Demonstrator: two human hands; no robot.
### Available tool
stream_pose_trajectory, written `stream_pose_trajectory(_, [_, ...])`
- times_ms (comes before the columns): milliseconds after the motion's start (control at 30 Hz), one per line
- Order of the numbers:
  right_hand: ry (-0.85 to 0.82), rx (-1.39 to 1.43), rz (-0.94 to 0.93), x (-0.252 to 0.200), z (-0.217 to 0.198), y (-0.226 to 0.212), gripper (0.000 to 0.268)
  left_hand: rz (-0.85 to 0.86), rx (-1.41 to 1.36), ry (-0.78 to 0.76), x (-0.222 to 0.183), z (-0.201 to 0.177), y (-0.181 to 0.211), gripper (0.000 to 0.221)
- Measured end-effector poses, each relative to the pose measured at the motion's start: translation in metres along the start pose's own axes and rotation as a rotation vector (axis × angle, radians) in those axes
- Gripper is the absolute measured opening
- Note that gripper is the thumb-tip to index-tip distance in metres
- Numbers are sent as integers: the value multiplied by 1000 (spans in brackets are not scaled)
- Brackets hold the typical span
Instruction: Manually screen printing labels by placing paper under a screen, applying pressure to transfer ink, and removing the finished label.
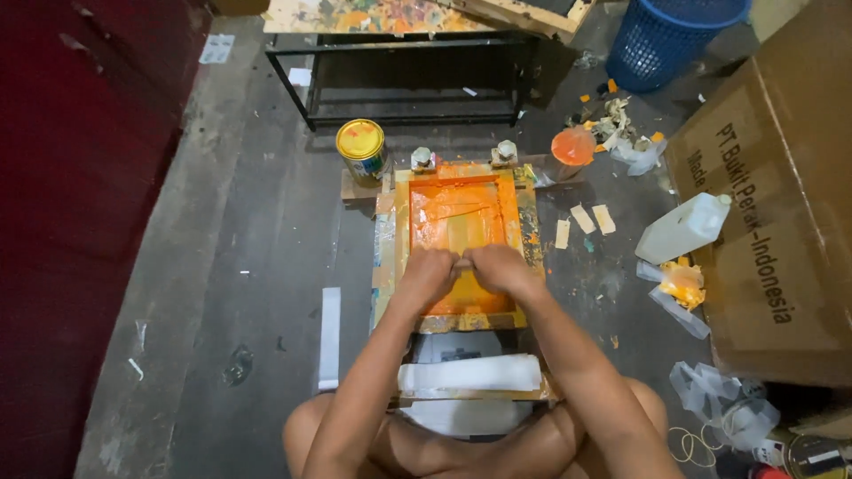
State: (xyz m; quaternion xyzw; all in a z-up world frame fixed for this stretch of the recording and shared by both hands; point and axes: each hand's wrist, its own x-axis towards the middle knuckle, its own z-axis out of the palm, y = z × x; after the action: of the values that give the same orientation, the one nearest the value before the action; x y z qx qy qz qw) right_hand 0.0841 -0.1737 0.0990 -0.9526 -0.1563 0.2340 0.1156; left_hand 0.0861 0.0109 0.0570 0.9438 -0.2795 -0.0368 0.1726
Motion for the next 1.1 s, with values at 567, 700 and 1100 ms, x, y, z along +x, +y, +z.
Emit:
stream_pose_trajectory(567, [411, -81, -3, 59, 20, 5, 31, -69, 333, 465, 47, 23, -15, 15])
stream_pose_trajectory(700, [460, -165, -24, 45, 17, 1, 25, -74, 326, 456, 45, 29, -13, 16])
stream_pose_trajectory(1100, [472, -74, -123, -32, 71, -16, 26, -47, 296, 439, -43, 40, 34, 11])
